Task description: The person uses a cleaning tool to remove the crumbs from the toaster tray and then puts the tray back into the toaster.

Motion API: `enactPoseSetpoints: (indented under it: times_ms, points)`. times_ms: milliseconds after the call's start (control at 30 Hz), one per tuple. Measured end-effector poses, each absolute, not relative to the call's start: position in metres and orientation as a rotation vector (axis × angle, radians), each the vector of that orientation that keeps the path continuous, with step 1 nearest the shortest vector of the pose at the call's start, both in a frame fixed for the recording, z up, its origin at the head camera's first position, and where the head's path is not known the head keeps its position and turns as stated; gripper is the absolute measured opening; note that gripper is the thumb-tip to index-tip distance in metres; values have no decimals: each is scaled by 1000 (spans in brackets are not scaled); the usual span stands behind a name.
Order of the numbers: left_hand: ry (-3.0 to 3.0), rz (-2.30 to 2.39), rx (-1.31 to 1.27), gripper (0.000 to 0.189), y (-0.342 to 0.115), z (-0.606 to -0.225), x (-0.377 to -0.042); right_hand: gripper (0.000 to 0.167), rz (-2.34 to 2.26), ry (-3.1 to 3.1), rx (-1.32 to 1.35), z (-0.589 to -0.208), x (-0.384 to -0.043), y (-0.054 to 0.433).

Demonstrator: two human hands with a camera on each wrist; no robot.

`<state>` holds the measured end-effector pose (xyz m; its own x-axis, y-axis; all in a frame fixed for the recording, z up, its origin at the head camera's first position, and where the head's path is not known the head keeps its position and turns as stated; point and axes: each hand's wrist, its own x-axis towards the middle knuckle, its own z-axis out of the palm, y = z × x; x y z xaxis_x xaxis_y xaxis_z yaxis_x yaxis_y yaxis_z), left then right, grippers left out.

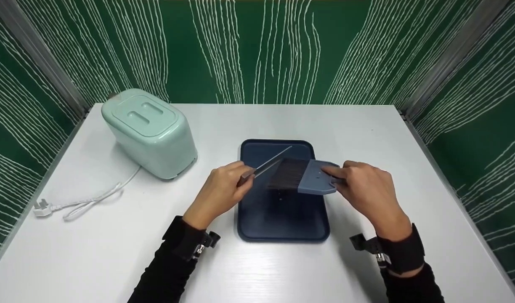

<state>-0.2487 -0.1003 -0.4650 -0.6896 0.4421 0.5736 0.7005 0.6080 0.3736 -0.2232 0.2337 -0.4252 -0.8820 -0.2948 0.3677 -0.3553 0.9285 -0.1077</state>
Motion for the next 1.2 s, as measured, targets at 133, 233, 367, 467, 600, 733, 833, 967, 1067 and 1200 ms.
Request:
enactPoseSetpoints:
  times_ms: [133,233,367,467,600,733,833,967,1067,1200]
  points:
    - [-2419,-821,-905,9,-100,-468,-249,43,240,-2645,477,-426,-223,233]
    - [-2424,-821,-909,9,-98,-470,-249,40,222,-2588,469,-429,-226,232]
    - [-2423,-833,-933,8,-94,-471,-248,35,205,-2580,450,-434,-231,231]
    - [-2414,-859,-943,9,-93,-470,-246,32,200,-2587,449,-439,-235,231]
    - [-2402,-892,-932,9,-93,-467,-246,32,211,-2610,449,-443,-237,231]
    - [-2390,-910,-917,10,-94,-466,-247,37,226,-2646,440,-444,-236,230]
    - [-2383,-910,-906,11,-96,-465,-248,39,231,-2670,442,-444,-235,229]
    - [-2390,-902,-902,12,-97,-466,-249,38,233,-2697,436,-443,-232,228]
    - [-2402,-894,-900,12,-98,-466,-249,39,233,-2721,425,-441,-230,228]
    - [-2410,-889,-885,11,-98,-466,-248,38,225,-2753,425,-438,-228,229]
